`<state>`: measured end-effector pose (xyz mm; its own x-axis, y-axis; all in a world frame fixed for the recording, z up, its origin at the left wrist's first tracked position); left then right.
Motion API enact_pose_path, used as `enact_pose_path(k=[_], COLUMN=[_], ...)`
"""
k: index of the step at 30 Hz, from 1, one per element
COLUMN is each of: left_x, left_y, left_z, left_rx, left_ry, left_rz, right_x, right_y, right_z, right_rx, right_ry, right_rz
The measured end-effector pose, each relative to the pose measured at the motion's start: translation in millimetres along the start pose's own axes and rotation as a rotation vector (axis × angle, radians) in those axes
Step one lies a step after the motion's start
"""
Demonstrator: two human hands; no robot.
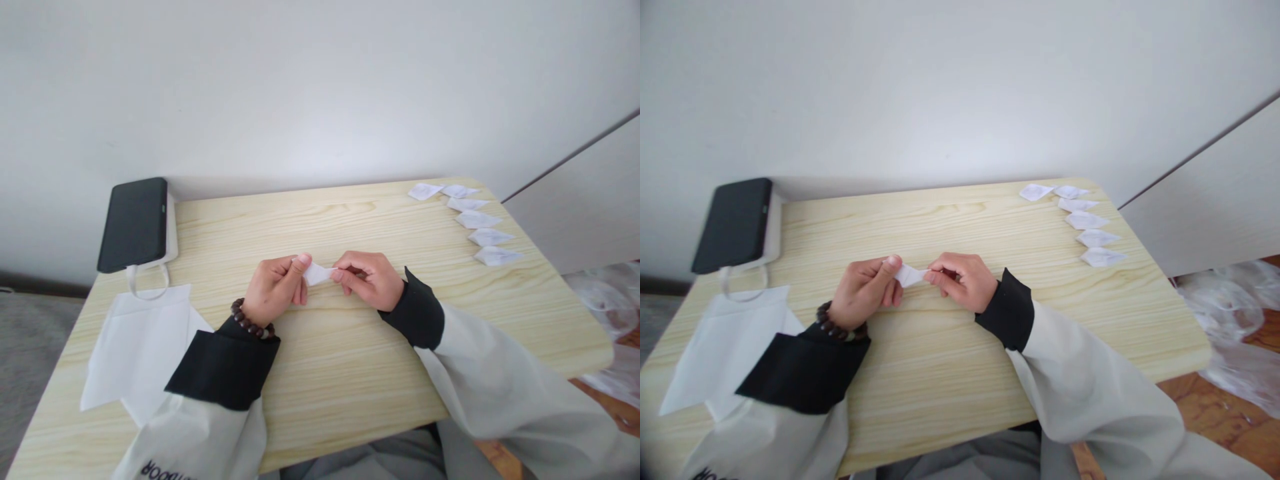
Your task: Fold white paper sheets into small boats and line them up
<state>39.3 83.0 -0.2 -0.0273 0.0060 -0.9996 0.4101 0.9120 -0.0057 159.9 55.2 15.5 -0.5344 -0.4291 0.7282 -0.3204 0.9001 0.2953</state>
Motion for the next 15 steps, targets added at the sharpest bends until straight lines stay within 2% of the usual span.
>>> enact_pose_path(k=[5,11,15], left_x=[-9.0,5.0,7.0], left_y=[1.0,2.9,2.3], left_z=[1.9,7.9,6.1], left_rx=[0.035,0.101,0.11], left_ry=[0.137,-0.052,-0.042], left_rz=[0.074,-0.045,-0.061], right_x=[-4.0,9.5,16.8], right_y=[-0.7,-1.0,-1.2], right_z=[-4.4,-8.4,-6.4], right_rx=[-0.048,-0.108,-0.089], right_ry=[-0.012,-0.178,-0.208], right_rz=[0.022,-0.105,-0.176])
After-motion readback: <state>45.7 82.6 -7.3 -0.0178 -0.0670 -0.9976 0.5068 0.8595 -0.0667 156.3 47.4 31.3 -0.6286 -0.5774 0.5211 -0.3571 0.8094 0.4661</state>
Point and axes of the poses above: each hand's wrist, its own y-axis towards the middle knuckle, its own z-axis out of the palm, x = y × z, the point moved 10 cm from there along y, towards the middle knuckle, and after that the axes turned 14 degrees about -y, right-handed, at the moved point
